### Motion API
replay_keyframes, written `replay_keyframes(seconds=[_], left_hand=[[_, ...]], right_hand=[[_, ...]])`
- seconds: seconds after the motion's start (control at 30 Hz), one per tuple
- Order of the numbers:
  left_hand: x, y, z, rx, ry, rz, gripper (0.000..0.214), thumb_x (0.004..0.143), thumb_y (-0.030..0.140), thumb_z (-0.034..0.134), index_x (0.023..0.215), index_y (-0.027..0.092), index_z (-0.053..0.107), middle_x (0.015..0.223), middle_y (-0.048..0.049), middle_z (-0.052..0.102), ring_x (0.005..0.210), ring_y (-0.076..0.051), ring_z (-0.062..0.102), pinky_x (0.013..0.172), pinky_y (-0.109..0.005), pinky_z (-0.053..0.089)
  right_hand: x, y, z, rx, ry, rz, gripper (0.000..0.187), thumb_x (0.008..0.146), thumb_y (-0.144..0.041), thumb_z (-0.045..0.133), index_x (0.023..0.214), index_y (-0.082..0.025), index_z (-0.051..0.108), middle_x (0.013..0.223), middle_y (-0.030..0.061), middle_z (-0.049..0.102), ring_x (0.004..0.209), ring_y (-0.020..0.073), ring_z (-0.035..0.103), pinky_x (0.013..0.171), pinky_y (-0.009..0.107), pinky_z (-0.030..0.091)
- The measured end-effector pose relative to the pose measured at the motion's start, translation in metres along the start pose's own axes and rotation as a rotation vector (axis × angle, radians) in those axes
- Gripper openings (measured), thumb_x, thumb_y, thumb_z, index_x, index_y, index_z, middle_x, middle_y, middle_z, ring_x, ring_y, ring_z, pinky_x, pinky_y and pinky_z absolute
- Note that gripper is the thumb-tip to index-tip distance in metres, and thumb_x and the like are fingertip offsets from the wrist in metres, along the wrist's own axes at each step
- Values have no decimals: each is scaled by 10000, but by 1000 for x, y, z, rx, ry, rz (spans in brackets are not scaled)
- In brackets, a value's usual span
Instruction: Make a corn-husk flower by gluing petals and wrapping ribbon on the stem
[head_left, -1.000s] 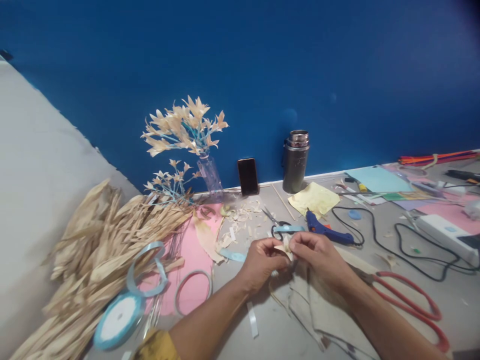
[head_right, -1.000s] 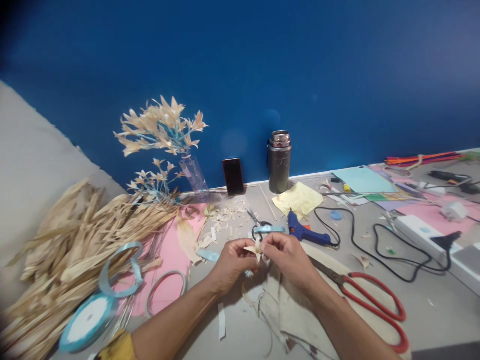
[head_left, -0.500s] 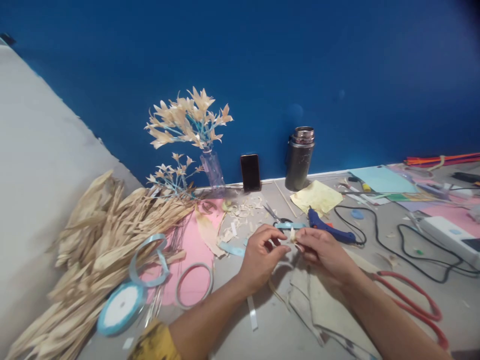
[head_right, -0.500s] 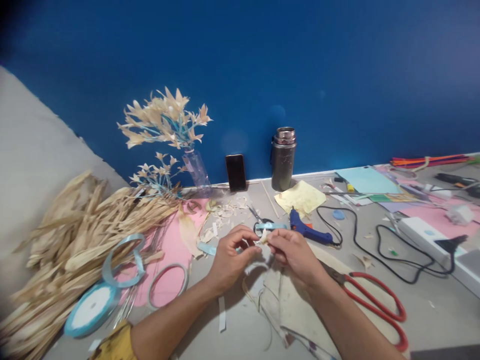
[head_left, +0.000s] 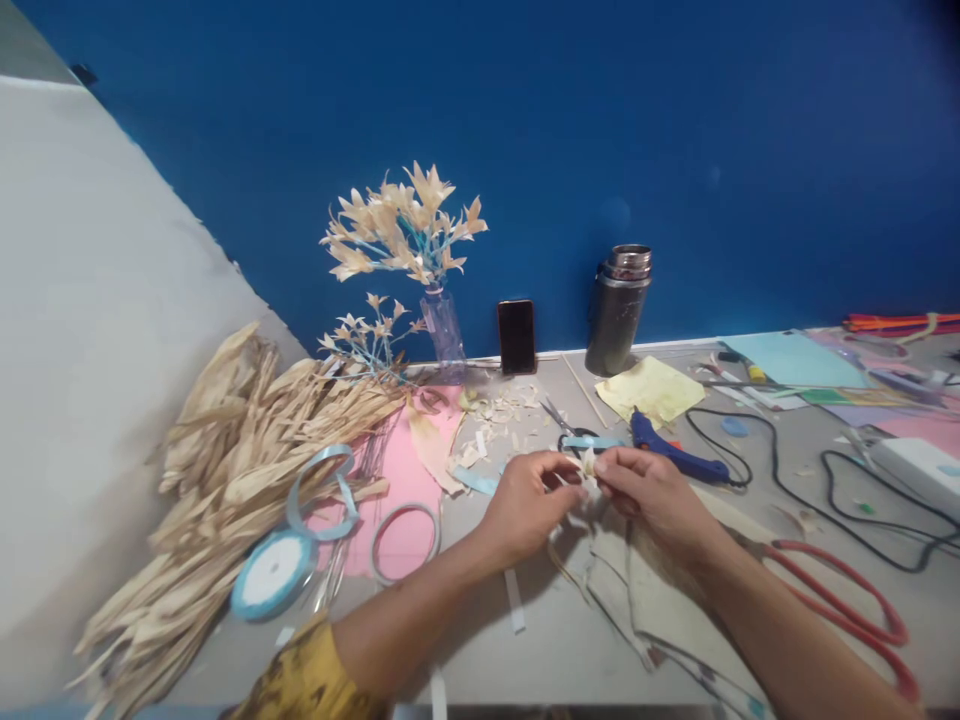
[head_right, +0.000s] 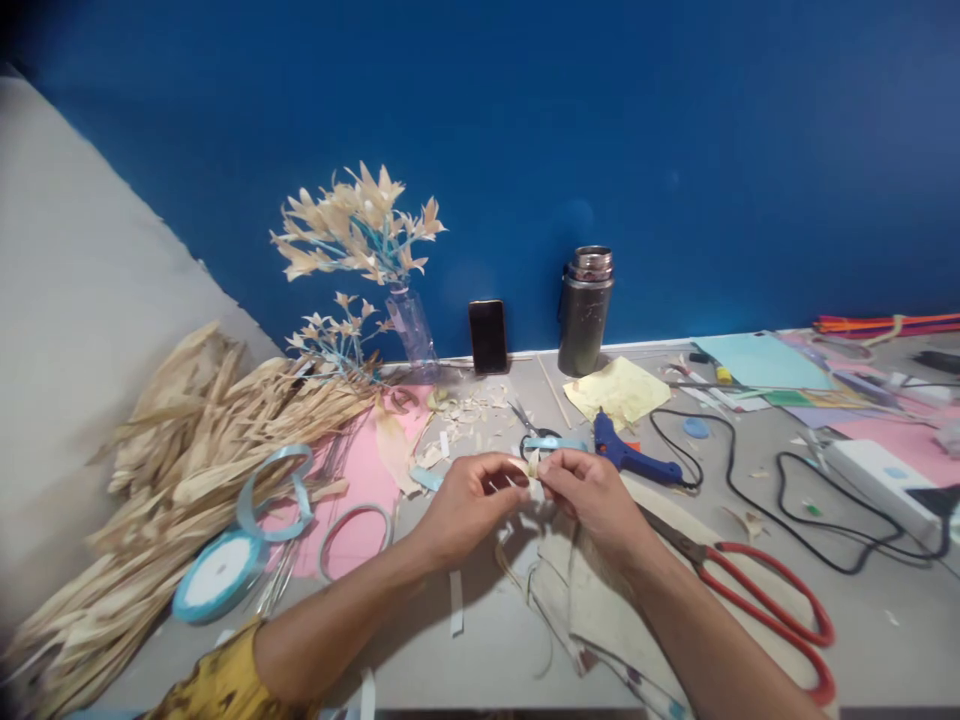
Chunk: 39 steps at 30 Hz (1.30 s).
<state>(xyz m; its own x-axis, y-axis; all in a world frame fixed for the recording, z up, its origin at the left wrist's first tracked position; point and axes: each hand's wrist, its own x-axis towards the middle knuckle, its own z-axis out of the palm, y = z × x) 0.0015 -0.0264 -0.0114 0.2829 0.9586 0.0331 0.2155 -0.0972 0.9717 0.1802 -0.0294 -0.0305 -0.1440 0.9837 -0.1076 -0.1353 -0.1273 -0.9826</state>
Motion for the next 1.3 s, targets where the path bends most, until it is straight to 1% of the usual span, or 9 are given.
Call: replay_keyframes(seconds=[0.1, 0.27, 0.43, 0.6, 0.73, 0.9, 0.97, 1.1, 1.3], left_hand=[[-4, 3, -6, -43, 65, -7, 254, 710, 193, 731, 961, 163, 752, 848, -37, 715, 686, -138, 597, 639, -250, 467], [-9, 11, -6, -52, 34, 32, 84, 720, 178, 717, 795, 154, 745, 673, -1, 669, 631, -121, 568, 601, -230, 430], [-4, 18, -20, -163, 71, 35, 92, 717, 236, 749, 746, 151, 725, 604, 8, 644, 564, -117, 563, 558, -230, 424], [9, 10, -51, -214, 242, 5, 177, 709, 290, 789, 692, 138, 700, 547, 10, 616, 503, -85, 514, 527, -206, 401], [16, -7, -60, -356, 310, -52, 208, 698, 312, 795, 747, 133, 702, 753, -28, 692, 506, -64, 520, 497, -195, 396], [14, -18, -55, -406, 293, -83, 244, 678, 313, 810, 693, 138, 641, 676, -5, 651, 481, -64, 493, 477, -195, 374], [13, -18, -54, -381, 301, -87, 252, 685, 316, 809, 673, 144, 625, 615, 14, 608, 483, -69, 482, 479, -196, 364], [12, -20, -56, -409, 288, -82, 233, 677, 270, 811, 694, 156, 609, 572, 44, 564, 489, -70, 473, 504, -199, 358], [14, -19, -62, -538, 306, -89, 312, 630, 258, 845, 738, 179, 563, 557, 69, 558, 472, -73, 471, 520, -213, 371]], right_hand=[[-2, -4, 2, -40, -21, 5, 360, 787, -453, 734, 636, -173, 566, 549, -50, 477, 479, 66, 291, 478, 256, 157], [-7, -20, 10, -181, -81, -17, 387, 815, -472, 702, 607, -178, 562, 524, -57, 448, 490, 75, 292, 483, 259, 176], [-4, -43, 11, -231, -149, -51, 435, 835, -552, 676, 653, -161, 624, 560, -35, 503, 492, 73, 320, 482, 246, 209], [5, -90, 11, -285, 67, -219, 323, 849, -469, 688, 721, -173, 673, 592, -22, 547, 479, 73, 354, 463, 239, 245], [19, -112, 18, -529, 140, -366, 293, 837, -398, 688, 635, -194, 637, 522, -36, 500, 468, 85, 366, 471, 250, 253], [51, -77, 12, -975, 337, -327, 252, 885, -356, 575, 678, -214, 601, 660, 14, 658, 608, 167, 563, 583, 283, 359], [60, -59, 5, -1039, 381, -286, 241, 889, -351, 550, 695, -218, 601, 695, 35, 689, 671, 202, 604, 612, 294, 360], [65, -41, -2, -1115, 376, -220, 233, 892, -348, 536, 710, -226, 615, 715, 38, 709, 692, 211, 616, 603, 288, 329], [66, -35, -3, -1181, 319, -140, 223, 904, -332, 539, 739, -221, 639, 719, 39, 716, 691, 205, 614, 584, 276, 295]])
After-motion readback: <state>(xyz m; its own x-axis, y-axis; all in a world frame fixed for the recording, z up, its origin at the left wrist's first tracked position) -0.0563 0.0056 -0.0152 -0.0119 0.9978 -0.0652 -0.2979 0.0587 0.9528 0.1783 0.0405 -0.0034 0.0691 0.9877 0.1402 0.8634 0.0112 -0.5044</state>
